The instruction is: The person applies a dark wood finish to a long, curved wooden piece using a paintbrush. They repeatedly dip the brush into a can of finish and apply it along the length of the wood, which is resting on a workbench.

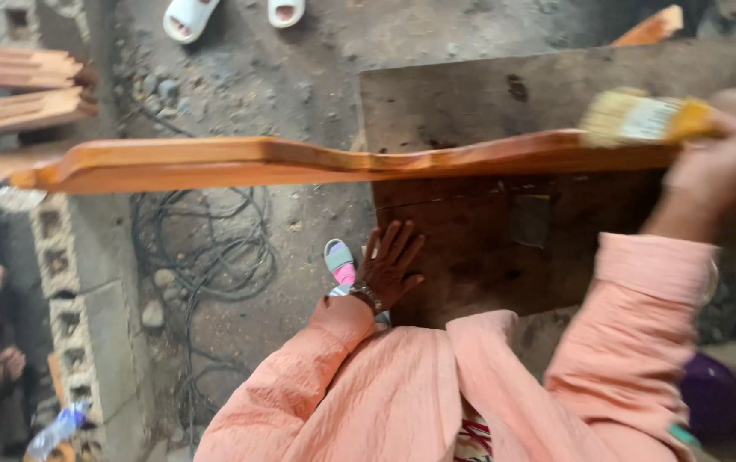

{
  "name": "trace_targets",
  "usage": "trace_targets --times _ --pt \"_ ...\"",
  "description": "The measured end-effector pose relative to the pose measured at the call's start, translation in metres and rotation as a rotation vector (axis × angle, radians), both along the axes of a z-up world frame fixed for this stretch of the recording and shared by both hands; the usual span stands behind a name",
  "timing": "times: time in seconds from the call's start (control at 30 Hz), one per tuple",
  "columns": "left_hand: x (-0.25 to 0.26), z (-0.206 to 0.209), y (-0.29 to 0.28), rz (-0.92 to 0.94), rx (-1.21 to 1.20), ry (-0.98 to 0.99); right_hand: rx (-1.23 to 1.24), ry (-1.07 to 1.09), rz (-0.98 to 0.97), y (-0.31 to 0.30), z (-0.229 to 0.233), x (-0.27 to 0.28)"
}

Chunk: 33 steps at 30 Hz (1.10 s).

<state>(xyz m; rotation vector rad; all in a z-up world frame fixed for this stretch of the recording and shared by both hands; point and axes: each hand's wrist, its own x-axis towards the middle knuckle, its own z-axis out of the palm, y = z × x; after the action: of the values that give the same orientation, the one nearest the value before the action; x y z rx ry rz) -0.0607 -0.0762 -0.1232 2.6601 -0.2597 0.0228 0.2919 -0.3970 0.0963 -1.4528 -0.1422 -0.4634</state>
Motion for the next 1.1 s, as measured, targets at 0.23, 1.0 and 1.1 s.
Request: trace_targets --times 0.23,1.0,1.1 --pt "0.001 -0.012 0.006 -0.002 -0.01 -0.053 0.191 -0.13 0.05 0.134 0.041 -0.069" --pt "0.012 0.02 -0.096 0.118 -0.275 -0.048 0.102 -0.145 0.131 0.004 0.059 -0.048" --pt "0.036 0.059 -0.122 0.113 -0.51 0.029 -0.312 -0.232 -0.251 -0.056 0.072 -0.044"
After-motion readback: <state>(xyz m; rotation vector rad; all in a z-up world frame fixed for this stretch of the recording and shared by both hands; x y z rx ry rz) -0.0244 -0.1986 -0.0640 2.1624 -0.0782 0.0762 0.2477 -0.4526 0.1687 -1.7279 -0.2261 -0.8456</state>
